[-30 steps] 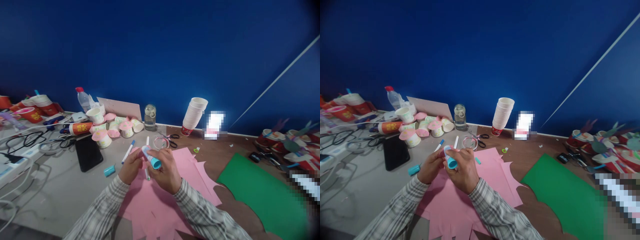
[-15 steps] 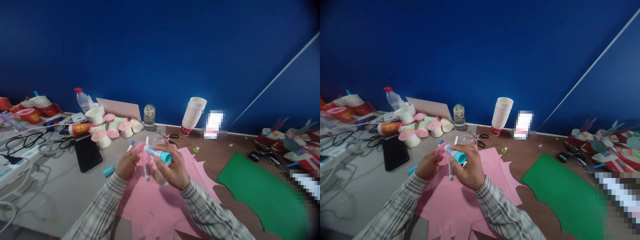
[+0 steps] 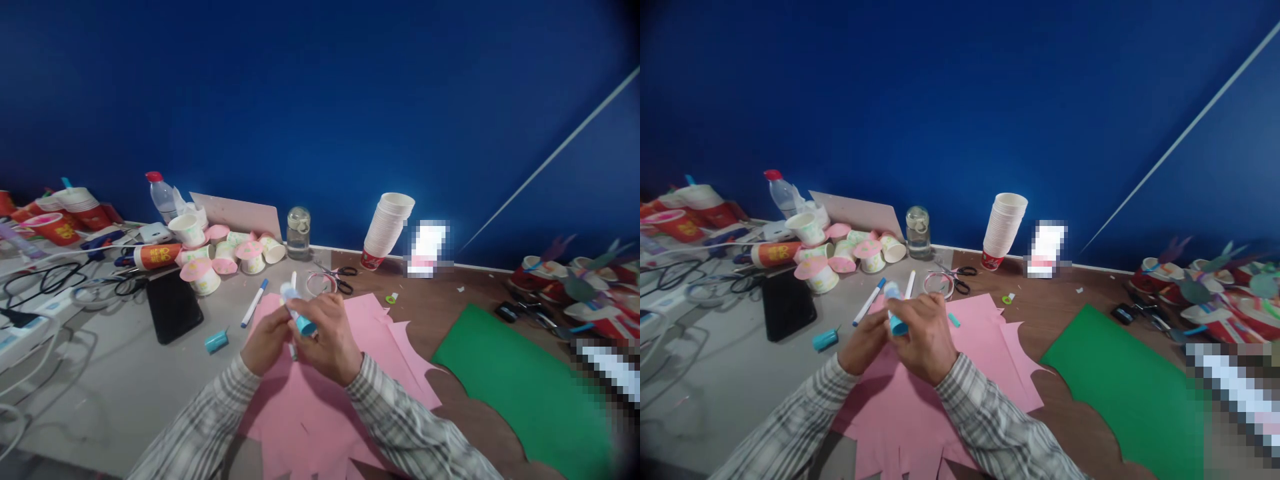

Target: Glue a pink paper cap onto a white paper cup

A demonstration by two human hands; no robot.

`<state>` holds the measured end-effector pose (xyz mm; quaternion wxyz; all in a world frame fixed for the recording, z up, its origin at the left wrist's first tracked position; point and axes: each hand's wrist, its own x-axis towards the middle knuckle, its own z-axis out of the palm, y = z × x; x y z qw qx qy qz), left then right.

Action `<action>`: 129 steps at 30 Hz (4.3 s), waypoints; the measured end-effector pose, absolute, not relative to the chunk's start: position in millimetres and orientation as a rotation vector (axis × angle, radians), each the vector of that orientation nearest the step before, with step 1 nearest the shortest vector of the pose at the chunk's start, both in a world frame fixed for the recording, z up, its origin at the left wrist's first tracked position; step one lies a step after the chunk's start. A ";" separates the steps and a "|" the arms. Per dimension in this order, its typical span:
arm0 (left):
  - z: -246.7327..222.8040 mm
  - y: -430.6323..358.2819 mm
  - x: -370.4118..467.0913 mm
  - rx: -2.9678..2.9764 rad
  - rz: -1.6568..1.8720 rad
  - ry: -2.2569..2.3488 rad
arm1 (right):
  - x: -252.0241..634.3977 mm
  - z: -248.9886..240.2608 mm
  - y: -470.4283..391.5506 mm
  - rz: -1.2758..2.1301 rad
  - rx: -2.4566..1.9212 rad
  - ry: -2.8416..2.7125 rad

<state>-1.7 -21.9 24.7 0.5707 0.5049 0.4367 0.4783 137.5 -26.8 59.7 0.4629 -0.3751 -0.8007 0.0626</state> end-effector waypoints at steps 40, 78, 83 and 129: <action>40.5 -11.2 -5.6 0.660 1.522 0.842 | 144.3 85.1 -36.4 0.595 -1.028 -1.734; 42.3 -21.0 -4.8 0.594 1.231 0.497 | 143.9 78.7 -37.0 0.190 -0.941 -2.263; 41.4 -19.2 -7.2 0.584 1.176 0.497 | 147.9 88.6 -38.1 0.093 -0.802 -2.427; 23.9 -7.0 -8.2 0.449 1.317 0.711 | 166.9 96.7 -27.4 0.335 -1.198 -1.842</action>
